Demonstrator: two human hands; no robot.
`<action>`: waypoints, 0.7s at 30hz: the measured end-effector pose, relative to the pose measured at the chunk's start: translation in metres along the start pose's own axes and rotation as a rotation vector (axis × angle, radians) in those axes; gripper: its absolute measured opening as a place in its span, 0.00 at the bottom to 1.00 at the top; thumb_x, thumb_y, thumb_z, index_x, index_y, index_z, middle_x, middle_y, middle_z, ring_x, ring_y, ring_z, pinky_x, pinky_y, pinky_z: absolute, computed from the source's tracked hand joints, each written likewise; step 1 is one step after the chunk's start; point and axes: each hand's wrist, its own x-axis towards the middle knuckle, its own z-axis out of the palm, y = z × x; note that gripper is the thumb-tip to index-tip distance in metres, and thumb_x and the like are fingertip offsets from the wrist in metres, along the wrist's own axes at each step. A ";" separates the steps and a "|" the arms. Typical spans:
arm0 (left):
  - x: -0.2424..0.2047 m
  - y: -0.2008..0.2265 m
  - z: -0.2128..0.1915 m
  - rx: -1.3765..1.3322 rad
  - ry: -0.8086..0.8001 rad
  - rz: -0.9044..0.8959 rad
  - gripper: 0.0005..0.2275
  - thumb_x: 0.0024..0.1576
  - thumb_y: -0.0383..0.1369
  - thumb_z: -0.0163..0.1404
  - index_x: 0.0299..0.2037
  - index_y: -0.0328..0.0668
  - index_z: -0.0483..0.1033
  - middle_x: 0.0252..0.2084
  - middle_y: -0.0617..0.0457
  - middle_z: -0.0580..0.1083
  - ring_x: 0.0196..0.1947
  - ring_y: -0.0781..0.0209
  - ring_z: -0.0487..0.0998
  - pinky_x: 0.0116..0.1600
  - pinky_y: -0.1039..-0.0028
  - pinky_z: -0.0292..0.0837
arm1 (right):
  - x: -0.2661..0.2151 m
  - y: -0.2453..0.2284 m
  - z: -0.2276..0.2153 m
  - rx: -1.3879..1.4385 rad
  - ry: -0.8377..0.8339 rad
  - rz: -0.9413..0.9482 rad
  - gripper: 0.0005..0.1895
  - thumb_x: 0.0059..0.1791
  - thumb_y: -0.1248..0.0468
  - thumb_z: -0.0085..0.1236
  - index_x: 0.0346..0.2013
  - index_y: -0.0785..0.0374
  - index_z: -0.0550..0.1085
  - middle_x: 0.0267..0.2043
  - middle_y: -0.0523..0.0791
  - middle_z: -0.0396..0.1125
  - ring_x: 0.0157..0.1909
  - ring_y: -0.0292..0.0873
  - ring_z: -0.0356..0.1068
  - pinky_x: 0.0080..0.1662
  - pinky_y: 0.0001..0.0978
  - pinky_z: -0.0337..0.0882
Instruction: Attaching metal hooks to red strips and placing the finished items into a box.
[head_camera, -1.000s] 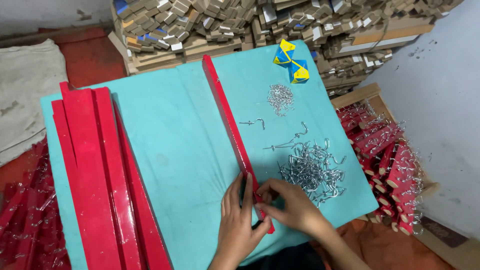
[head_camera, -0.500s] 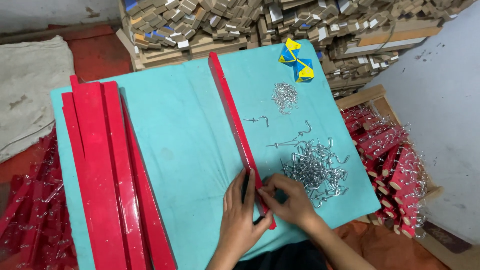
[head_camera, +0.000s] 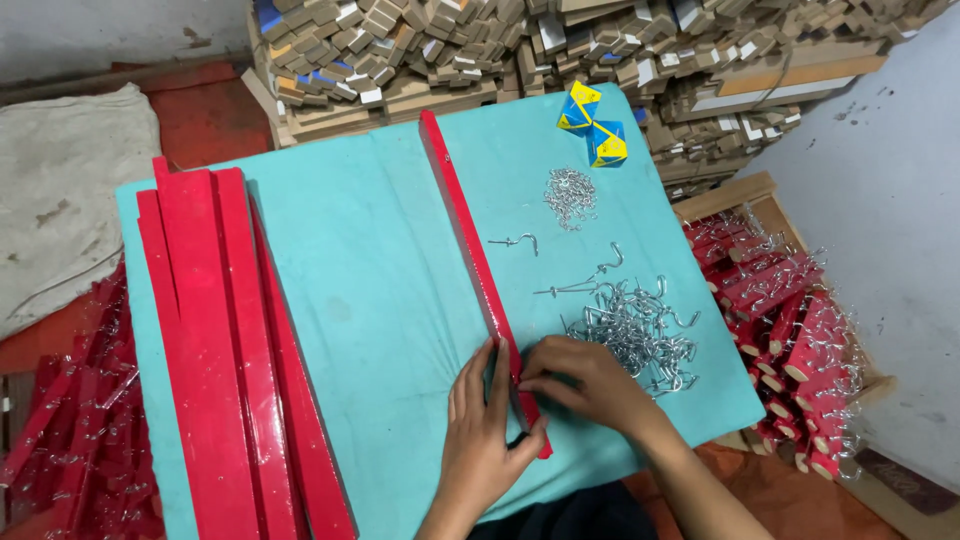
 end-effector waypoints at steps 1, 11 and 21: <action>0.000 -0.001 0.000 0.001 0.000 0.004 0.38 0.57 0.42 0.57 0.74 0.36 0.52 0.74 0.38 0.56 0.72 0.39 0.58 0.71 0.54 0.57 | -0.002 0.001 0.008 -0.002 0.004 -0.002 0.05 0.54 0.63 0.55 0.35 0.61 0.75 0.33 0.43 0.69 0.37 0.43 0.70 0.41 0.31 0.68; -0.004 -0.006 0.007 -0.004 -0.048 -0.047 0.40 0.54 0.41 0.56 0.75 0.40 0.50 0.76 0.42 0.54 0.74 0.41 0.56 0.71 0.53 0.55 | -0.017 -0.004 0.029 0.072 0.231 0.293 0.05 0.53 0.62 0.59 0.39 0.56 0.71 0.29 0.39 0.66 0.32 0.35 0.65 0.38 0.27 0.66; -0.007 -0.011 0.011 0.008 -0.068 -0.053 0.41 0.53 0.41 0.57 0.75 0.41 0.49 0.77 0.43 0.52 0.74 0.41 0.55 0.71 0.52 0.54 | -0.007 -0.002 0.018 -0.094 0.068 0.068 0.12 0.56 0.59 0.52 0.32 0.61 0.69 0.30 0.45 0.64 0.33 0.48 0.65 0.38 0.37 0.65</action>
